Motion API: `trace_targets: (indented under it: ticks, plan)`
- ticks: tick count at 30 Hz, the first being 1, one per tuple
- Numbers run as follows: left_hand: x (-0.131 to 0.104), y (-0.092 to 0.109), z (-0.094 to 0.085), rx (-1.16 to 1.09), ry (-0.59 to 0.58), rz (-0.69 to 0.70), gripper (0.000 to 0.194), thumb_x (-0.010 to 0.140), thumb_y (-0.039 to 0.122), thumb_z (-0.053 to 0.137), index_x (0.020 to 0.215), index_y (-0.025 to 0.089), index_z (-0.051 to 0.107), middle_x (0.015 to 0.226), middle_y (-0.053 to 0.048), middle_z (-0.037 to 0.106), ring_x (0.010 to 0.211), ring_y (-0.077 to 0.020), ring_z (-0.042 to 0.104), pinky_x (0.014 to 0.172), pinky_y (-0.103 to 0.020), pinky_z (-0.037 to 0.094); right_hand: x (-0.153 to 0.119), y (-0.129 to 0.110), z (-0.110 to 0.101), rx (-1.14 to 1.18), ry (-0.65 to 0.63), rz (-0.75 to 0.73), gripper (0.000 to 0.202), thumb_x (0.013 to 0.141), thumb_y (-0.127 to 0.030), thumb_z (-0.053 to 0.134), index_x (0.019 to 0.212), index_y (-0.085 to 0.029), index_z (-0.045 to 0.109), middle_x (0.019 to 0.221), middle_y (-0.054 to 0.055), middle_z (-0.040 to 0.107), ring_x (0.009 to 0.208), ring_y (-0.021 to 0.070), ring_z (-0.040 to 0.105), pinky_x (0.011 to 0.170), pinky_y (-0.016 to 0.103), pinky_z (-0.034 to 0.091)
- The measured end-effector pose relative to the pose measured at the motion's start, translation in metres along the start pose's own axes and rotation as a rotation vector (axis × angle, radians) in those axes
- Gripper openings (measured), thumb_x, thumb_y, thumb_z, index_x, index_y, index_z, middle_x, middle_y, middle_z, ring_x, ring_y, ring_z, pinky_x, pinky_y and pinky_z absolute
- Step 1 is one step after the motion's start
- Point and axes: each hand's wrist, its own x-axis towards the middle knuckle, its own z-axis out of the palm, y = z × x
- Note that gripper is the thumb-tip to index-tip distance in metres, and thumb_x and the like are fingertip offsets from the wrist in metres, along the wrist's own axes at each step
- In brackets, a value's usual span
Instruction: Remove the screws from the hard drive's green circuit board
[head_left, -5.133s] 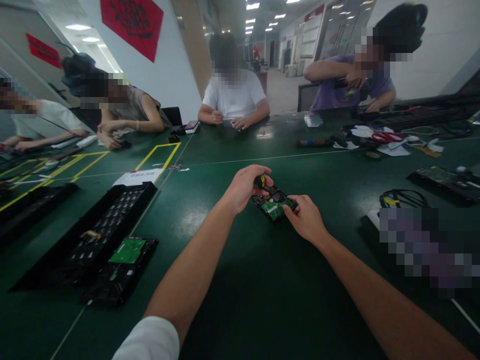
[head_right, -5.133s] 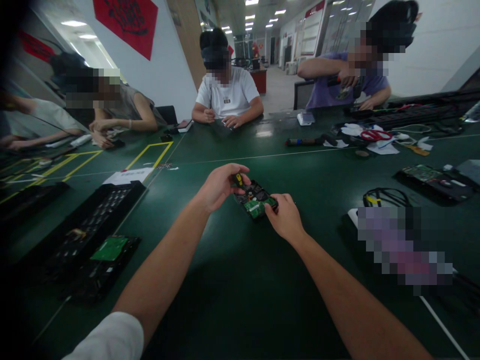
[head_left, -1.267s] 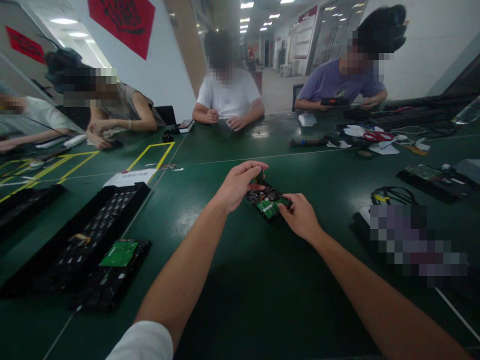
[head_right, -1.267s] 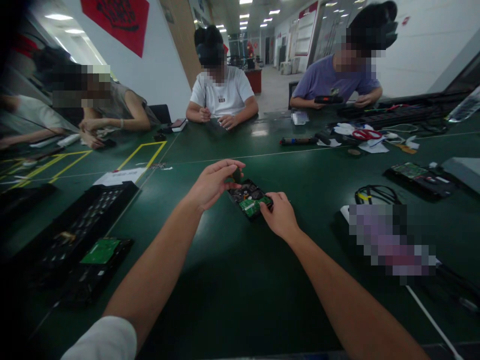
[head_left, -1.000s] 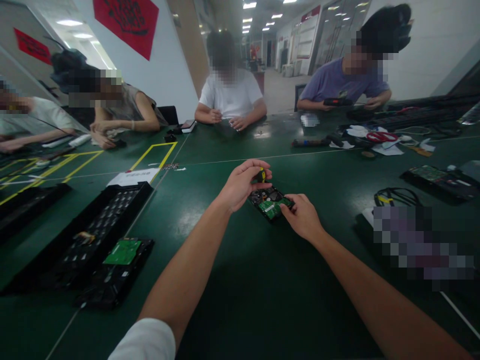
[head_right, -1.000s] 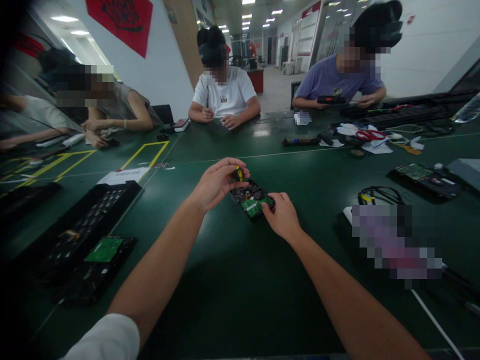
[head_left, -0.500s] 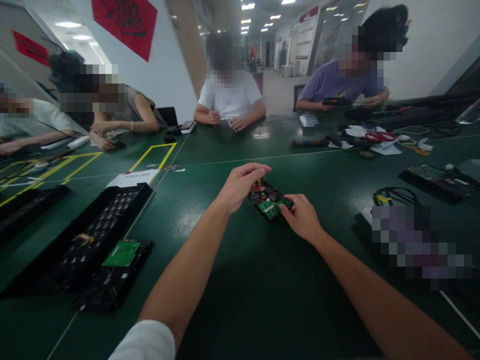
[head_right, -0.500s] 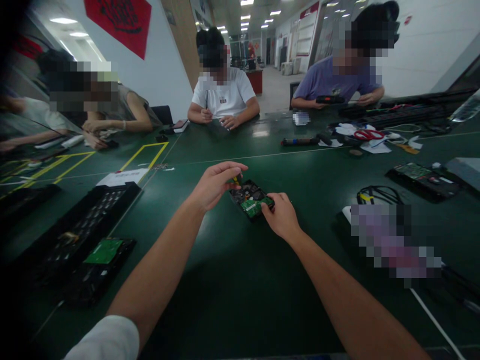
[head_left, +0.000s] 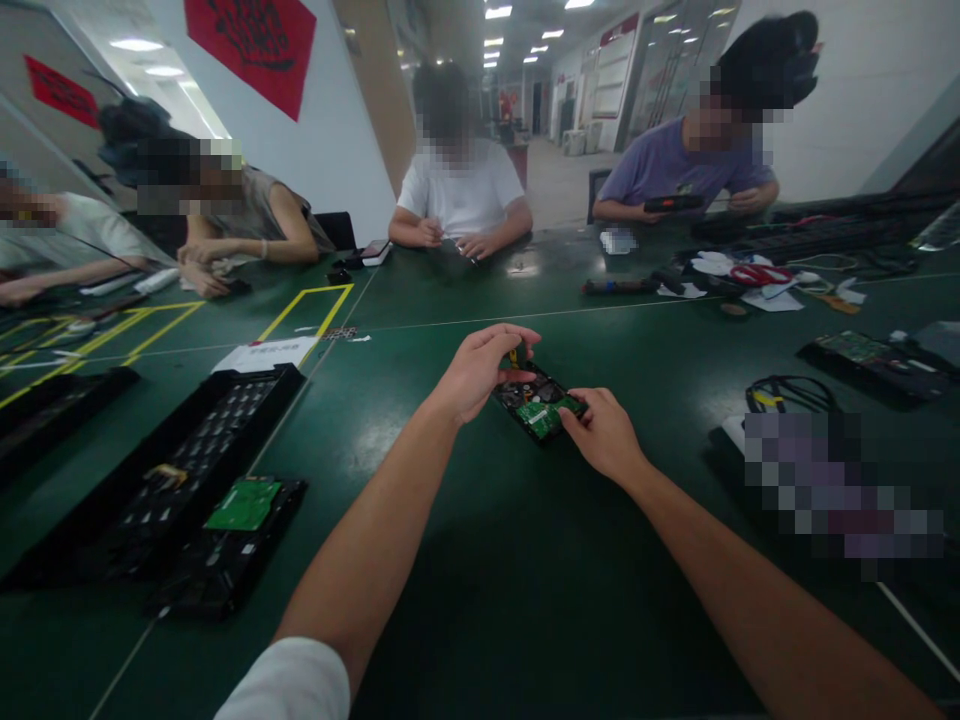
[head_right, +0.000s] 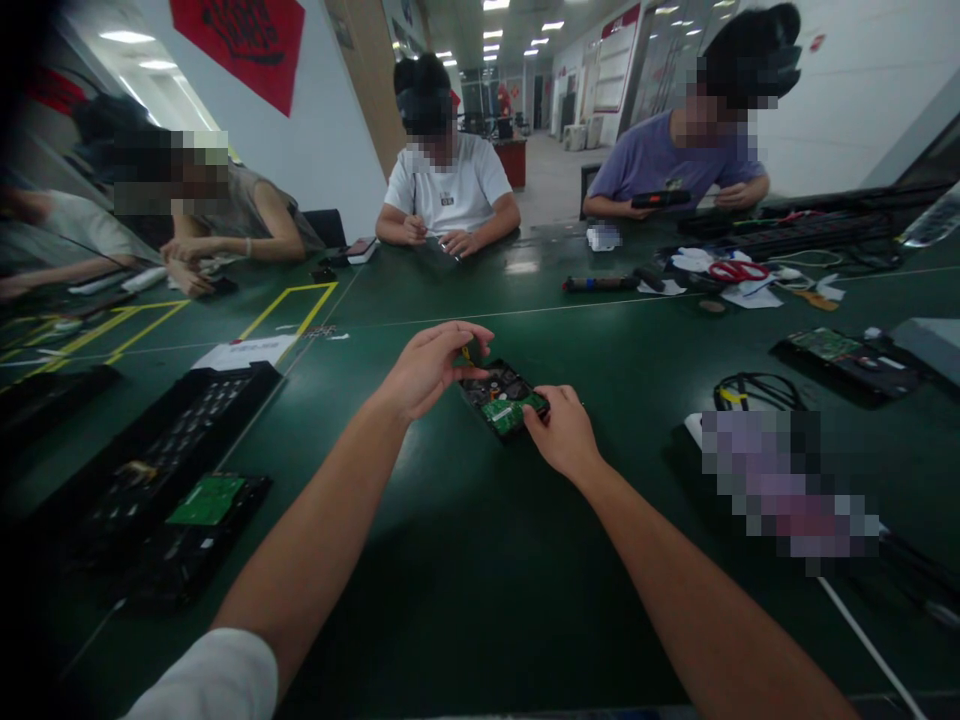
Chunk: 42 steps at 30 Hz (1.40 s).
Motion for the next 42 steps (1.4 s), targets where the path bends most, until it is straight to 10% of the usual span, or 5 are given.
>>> trace_targets:
  ticks: [42]
  plan:
    - [0.0005,-0.0025,0.0031,0.145,0.044,0.004,0.024,0.092,0.037,0.062,0.092,0.016,0.075,0.096,-0.010,0.069,0.091,-0.0200,0.064,0.058,-0.022,0.049,-0.0006,-0.0012,-0.0002,-0.009,-0.001,-0.013,0.037,0.098,-0.040,0.060,0.127,-0.018,0.067,0.120,0.011,0.062,0.078,0.0177,0.063,0.076,0.037,0.053]
